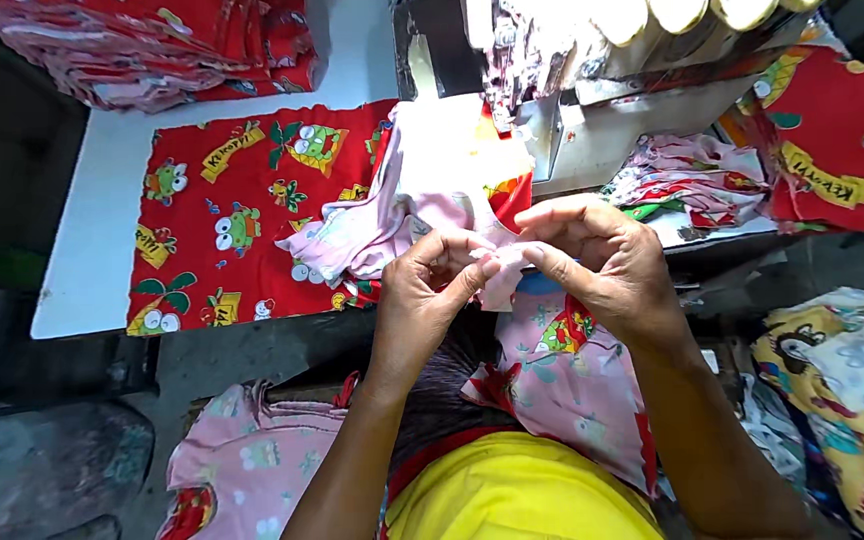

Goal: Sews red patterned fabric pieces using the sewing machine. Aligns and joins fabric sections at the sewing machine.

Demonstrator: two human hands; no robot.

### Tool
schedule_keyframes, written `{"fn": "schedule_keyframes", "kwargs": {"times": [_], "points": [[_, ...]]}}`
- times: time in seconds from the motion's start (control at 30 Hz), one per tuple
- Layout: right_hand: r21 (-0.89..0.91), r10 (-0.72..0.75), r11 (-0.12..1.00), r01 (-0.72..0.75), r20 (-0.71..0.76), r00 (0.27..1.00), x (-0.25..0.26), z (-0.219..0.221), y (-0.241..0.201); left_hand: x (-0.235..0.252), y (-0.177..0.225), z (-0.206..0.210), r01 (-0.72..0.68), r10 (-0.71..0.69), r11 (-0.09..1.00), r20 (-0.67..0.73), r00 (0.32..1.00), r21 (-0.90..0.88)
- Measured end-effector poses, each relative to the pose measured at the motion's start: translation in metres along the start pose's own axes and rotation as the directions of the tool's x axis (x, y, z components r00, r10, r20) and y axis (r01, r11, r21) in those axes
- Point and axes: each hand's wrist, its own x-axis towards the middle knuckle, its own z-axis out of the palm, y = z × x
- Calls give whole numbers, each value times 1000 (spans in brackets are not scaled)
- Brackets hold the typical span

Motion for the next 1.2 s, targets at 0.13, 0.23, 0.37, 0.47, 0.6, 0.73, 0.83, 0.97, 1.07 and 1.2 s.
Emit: {"fn": "schedule_keyframes", "kwargs": {"times": [0.13, 0.23, 0.37, 0.47, 0.6, 0.73, 0.83, 0.97, 1.07, 1.2], "points": [[91, 114, 989, -117, 32, 993, -3, 6, 6, -1, 1, 3, -11, 11, 1000, -47, 999, 7], [83, 119, 990, -116, -25, 993, -5, 11, 8, -1, 2, 4, 3, 0, 998, -51, 999, 65], [92, 97, 991, -92, -53, 994, -6, 12, 10, -2, -3, 5, 4, -3, 999, -30, 1000, 41], [90, 111, 990, -105, -61, 992, -6, 13, 9, -2, -4, 7, -13, 15, 999, -63, 998, 33], [122, 112, 987, -102, -77, 991, -5, 15, 10, -2, -1, 11, -21, 26, 998, -91, 995, 50], [72, 95, 994, -87, -112, 989, -5, 19, 10, -3, -3, 14, -78, 96, 986, -117, 988, 146], [-38, 54, 997, -61, -173, 984, -4, 22, 9, -1, -6, 11, -76, 106, 975, -141, 984, 207], [5, 95, 995, -95, -158, 983, 2, 23, 9, 6, 0, 2, 68, -67, 998, -105, 992, 2], [58, 103, 994, -96, -140, 985, 6, 24, 11, 11, 10, 1, 200, -215, 964, -72, 974, -173], [89, 178, 981, -175, -25, 984, 1, 28, 16, 15, 12, -2, 198, -228, 958, -133, 965, -206]]}}
